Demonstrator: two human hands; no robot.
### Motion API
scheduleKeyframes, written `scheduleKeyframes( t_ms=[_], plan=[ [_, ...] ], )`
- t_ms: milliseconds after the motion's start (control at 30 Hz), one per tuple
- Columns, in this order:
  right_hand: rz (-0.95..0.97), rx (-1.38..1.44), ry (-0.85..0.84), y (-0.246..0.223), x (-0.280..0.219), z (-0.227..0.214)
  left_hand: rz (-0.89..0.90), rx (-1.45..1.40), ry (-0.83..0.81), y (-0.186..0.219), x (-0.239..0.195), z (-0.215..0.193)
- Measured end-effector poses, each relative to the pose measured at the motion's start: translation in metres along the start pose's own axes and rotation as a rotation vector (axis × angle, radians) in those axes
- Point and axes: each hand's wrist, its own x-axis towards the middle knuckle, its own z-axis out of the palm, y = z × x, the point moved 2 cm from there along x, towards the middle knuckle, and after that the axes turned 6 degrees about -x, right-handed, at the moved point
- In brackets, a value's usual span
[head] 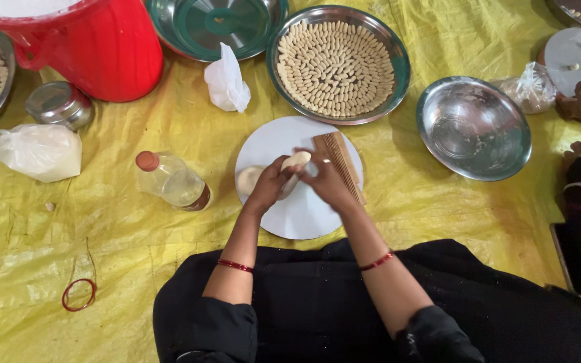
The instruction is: The person kneads a dough-like substance on a white plate, then rolls it into a log and uses a grooved wooden board to press and shape small pieces into ridged forms. The shaped pieces are placed onto a nearby metal tray.
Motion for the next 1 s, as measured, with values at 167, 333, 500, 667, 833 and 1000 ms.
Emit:
scheduleKeyframes(
  t_ms=[167,333,500,667,833,1000],
  plan=[
    [0.069,0.012,0.086,-0.003,0.0,0.014,0.041,0.126,-0.08,0.011,-0.006,-0.002],
    [0.28,0.28,0.186,0.007,-0.003,0.008,0.237,0.405,-0.016,0.032,-0.01,0.013],
    [0.287,0.859,0.179,0.022,0.0,0.025,0.092,0.748,0.069,0.043,-0.007,0.025],
    [0.392,1.176,0.362,0.058,-0.008,0.04,0.151,0.884,-0.052,0.023,-0.009,0.035],
    [0.248,1.201,0.394,0.072,-0.007,0.045,0.262,0.459,-0.173,0.002,0.002,0.019],
    [0.002,0.641,0.397,0.015,-0.021,0.079,0.354,-0.747,0.032,0.019,0.017,0.002]
  ],
)
